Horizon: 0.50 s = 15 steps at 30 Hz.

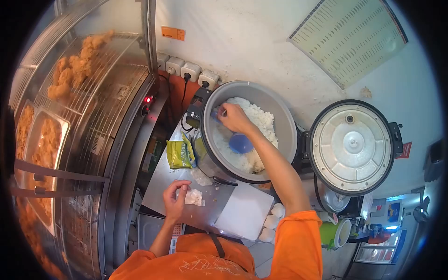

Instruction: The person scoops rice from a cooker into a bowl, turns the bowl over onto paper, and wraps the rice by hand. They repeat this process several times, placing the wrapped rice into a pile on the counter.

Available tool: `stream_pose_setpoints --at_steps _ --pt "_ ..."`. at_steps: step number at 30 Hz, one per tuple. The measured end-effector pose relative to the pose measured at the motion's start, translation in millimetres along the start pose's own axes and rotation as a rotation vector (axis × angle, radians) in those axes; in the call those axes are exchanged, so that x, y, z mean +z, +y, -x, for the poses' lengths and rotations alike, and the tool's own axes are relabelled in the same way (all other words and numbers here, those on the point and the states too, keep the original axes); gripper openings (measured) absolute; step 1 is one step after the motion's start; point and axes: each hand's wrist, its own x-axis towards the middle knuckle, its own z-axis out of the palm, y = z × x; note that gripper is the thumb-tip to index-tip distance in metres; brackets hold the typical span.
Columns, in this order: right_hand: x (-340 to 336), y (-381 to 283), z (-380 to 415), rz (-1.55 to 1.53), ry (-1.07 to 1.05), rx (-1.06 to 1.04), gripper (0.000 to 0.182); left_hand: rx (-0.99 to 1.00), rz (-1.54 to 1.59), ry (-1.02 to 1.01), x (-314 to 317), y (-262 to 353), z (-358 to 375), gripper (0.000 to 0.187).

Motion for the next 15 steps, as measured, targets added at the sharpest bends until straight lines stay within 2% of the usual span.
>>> stream_pose_setpoints --at_steps 2,5,7,8,10,11,13,14,15 --pt "-25.7 -28.5 10.9 -0.203 -0.261 0.137 0.016 -0.002 0.016 -0.014 -1.1 6.7 -9.0 0.013" --pt "-73.0 -65.3 46.9 -0.287 -0.24 0.186 0.023 0.057 -0.02 -0.058 -7.3 14.8 -20.4 0.013" --pt "-105.7 -72.4 75.4 0.017 -0.078 -0.043 0.03 0.072 -0.014 -0.015 -12.8 17.8 -22.0 0.013" --pt "-117.5 -67.2 89.7 0.02 -0.081 -0.025 0.03 0.062 -0.008 -0.028 -15.3 15.4 -23.4 0.013" --pt "-135.6 -59.1 110.4 0.53 -0.227 0.128 0.033 0.066 -0.018 -0.007 -17.2 8.0 -27.3 0.014" --pt "-130.7 -59.6 111.6 0.533 -0.236 0.141 0.033 0.055 -0.012 -0.015 -12.3 4.2 -29.2 0.014" --pt "-111.4 -55.4 105.0 1.058 -0.565 0.254 0.034 0.067 -0.04 -0.019 3.0 -0.6 -37.5 0.022" --pt "-100.9 -44.0 104.4 1.062 -0.566 0.266 0.034 0.007 -0.021 -0.092 11.3 1.4 -41.0 0.048" --pt "-89.1 -28.3 101.7 1.095 -0.632 0.296 0.034 0.013 -0.014 -0.1 21.2 3.8 -45.9 0.048"
